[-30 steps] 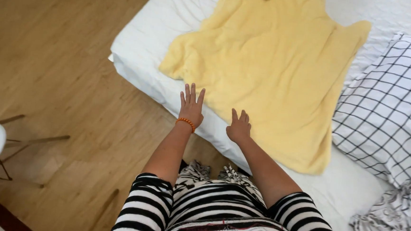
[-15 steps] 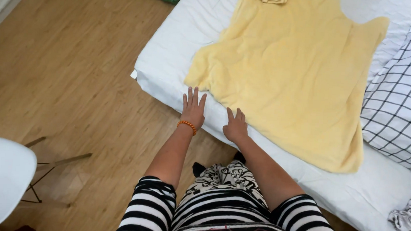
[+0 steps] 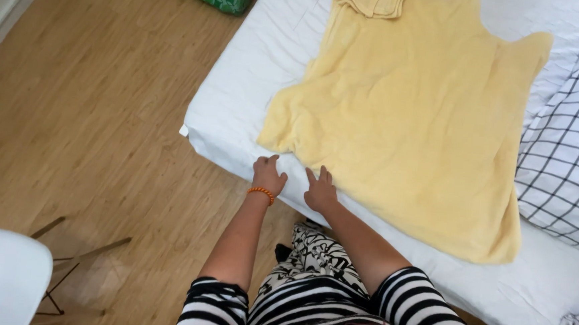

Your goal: The person unfolds a yellow hoodie on a bed, smooths it out, and then folds it into a compact rectangle. The person handles the garment by hand, ensuring it is flat and neatly folded.

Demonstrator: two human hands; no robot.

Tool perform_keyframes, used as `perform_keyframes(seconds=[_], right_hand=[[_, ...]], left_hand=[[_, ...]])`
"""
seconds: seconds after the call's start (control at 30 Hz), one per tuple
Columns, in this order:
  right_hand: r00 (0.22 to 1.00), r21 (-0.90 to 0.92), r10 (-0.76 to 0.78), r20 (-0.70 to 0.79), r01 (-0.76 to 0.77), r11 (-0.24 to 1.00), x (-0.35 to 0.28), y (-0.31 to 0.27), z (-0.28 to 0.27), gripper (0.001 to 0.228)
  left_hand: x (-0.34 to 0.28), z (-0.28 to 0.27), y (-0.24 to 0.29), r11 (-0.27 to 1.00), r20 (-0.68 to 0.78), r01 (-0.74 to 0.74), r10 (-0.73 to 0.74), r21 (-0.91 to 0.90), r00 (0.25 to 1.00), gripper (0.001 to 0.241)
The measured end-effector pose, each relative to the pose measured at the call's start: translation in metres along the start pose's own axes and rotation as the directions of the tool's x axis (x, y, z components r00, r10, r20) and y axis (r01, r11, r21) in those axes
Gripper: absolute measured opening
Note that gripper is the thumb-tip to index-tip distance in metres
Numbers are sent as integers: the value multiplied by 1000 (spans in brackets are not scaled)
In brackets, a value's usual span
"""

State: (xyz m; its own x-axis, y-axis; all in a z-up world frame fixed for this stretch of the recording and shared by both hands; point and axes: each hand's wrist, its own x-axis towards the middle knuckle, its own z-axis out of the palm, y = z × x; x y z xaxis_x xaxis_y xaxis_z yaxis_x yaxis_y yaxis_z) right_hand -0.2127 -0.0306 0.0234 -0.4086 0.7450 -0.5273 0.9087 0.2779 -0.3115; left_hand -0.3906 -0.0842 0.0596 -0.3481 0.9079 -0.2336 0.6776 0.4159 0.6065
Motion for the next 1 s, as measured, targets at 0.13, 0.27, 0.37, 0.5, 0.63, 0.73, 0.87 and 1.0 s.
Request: perform_keyframes(seconds=[0.13,0.27,0.37,0.5,0.63,0.73,0.87,1.0], right_hand=[[999,34,-20,45,19,999,21,-7,-18,86],[987,-6,-73,141,75,997,38,-12,-40,80],[976,-34,-66,208,74,997,49,-14,-50,72],[971,-17,-70,229,75,997,57,-12,-58,74],[983,60,-98,158,90,994,83,12,-29,90],[985,121,-173,7,170,978,86,26,-12,87],[965,281,-256,-64,263,923,69,29,-14,84],[938,374,-179,-298,287,882,52,17,-27,66]], left_hand=[[41,6,-16,987,9,160,-160,-26,987,61],[80,21,-31,853,67,329,-331,-405,941,58],[98,44,-41,709,128,433,-442,-556,888,59],[114,72,-46,637,161,482,-494,-602,854,58],[126,62,-21,343,367,686,-649,-641,667,74],[142,89,-42,-6,582,767,-655,-642,482,68],[156,98,-45,-342,751,670,-349,-659,560,66],[170,72,-31,-478,670,541,-148,-692,727,59]])
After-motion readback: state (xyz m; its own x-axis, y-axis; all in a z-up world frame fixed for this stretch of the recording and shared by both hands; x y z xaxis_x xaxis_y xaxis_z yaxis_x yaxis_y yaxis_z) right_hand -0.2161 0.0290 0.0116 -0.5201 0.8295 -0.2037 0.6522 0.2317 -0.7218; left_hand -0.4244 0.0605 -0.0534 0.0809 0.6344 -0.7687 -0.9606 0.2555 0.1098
